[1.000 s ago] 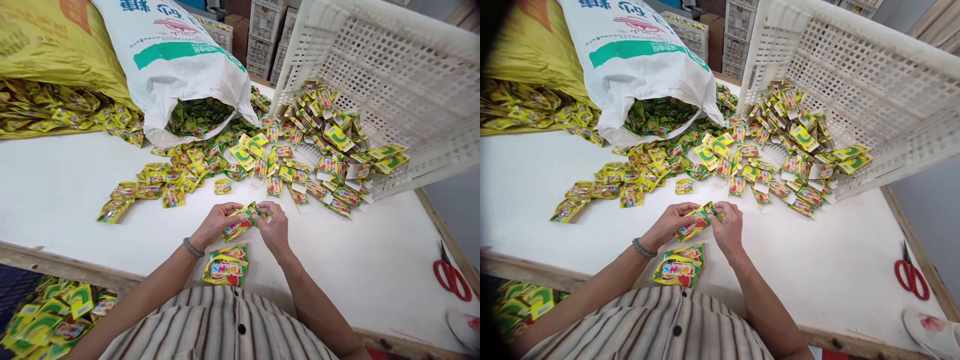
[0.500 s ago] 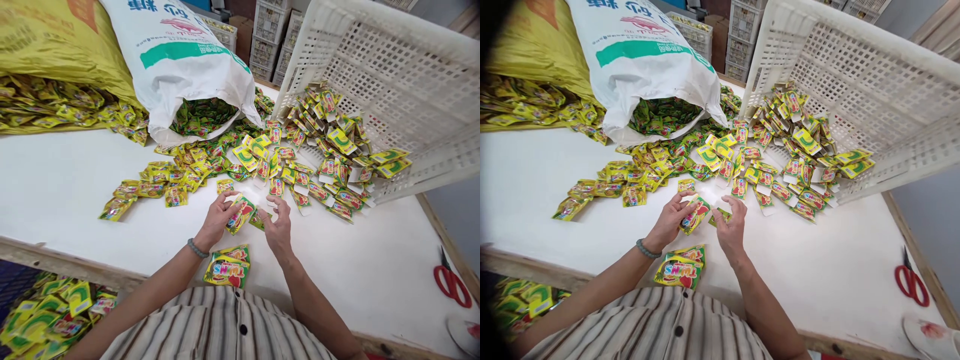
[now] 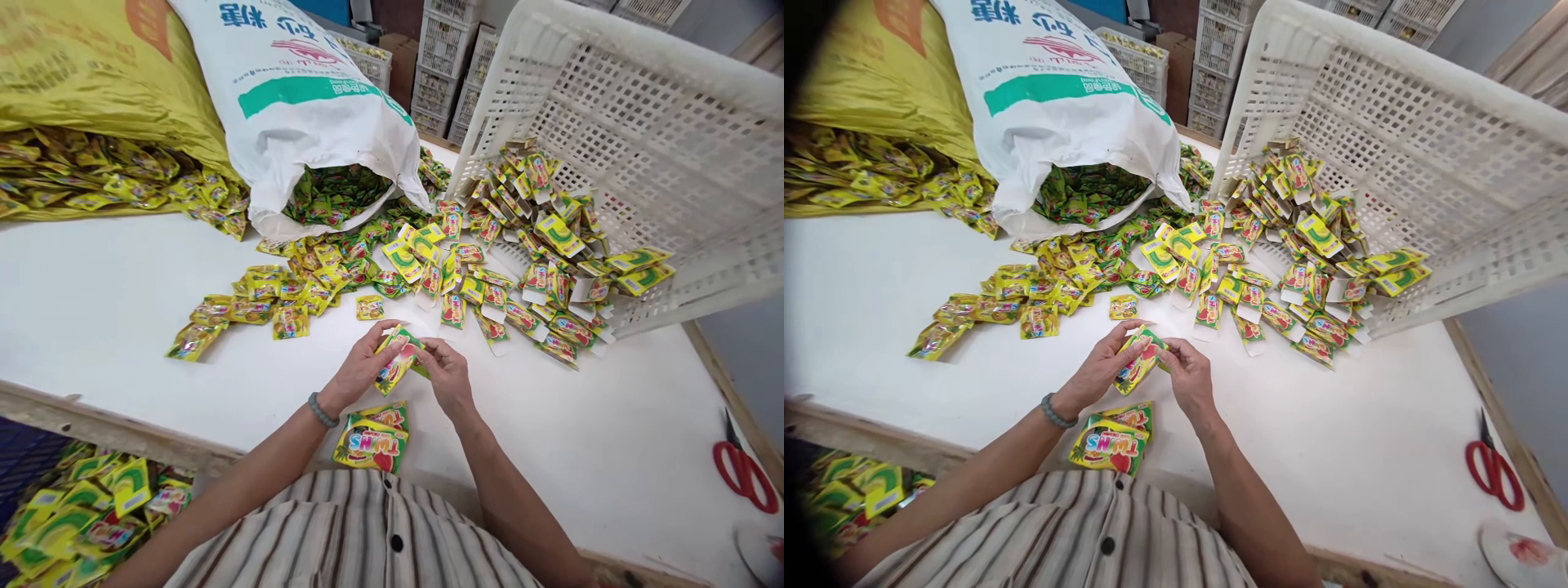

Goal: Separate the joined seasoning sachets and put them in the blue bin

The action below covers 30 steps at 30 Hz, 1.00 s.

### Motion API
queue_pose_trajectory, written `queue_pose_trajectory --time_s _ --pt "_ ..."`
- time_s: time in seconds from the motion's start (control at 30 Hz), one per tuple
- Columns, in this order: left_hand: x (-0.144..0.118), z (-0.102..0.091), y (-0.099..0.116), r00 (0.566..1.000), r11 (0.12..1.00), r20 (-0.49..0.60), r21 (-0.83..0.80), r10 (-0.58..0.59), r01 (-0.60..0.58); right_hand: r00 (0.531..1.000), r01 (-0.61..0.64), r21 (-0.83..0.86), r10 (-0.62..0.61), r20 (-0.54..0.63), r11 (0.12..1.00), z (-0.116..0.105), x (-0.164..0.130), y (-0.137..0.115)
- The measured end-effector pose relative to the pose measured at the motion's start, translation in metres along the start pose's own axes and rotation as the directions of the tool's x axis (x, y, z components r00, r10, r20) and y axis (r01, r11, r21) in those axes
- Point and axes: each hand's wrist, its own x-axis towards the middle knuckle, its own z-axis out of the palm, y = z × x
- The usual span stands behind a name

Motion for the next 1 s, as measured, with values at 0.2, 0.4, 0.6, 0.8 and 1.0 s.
queue_pose_trajectory --time_s 0.2,0.4,0.6,0.8,1.0 --pt "0.001 -0.003 0.001 0.997 0.998 0.07 0.047 -0.044 0.041 0.998 0.003 -0.109 0.004 0.061 0.994 -0.007 -0.001 0.004" --pt "0.002 -0.004 -0.002 1.0 1.0 0.001 0.018 -0.01 0.01 0.992 0.129 -0.312 -0.118 0.055 0.941 -0.007 0.0 0.009" --pt "0.001 -0.007 -0.004 1.0 0.999 -0.012 -0.05 0.003 -0.004 0.959 0.284 -0.367 -0.271 0.087 0.886 -0.004 -0.002 0.001" --pt "0.001 -0.01 -0.006 0.998 0.998 0.039 -0.052 -0.038 0.04 0.991 0.133 -0.242 -0.127 0.039 0.961 -0.001 -0.001 -0.002" --pt "0.002 -0.008 -0.006 0.999 0.999 0.024 -0.014 -0.037 0.037 0.998 -0.052 -0.037 0.051 -0.046 0.998 -0.001 0.0 0.004"
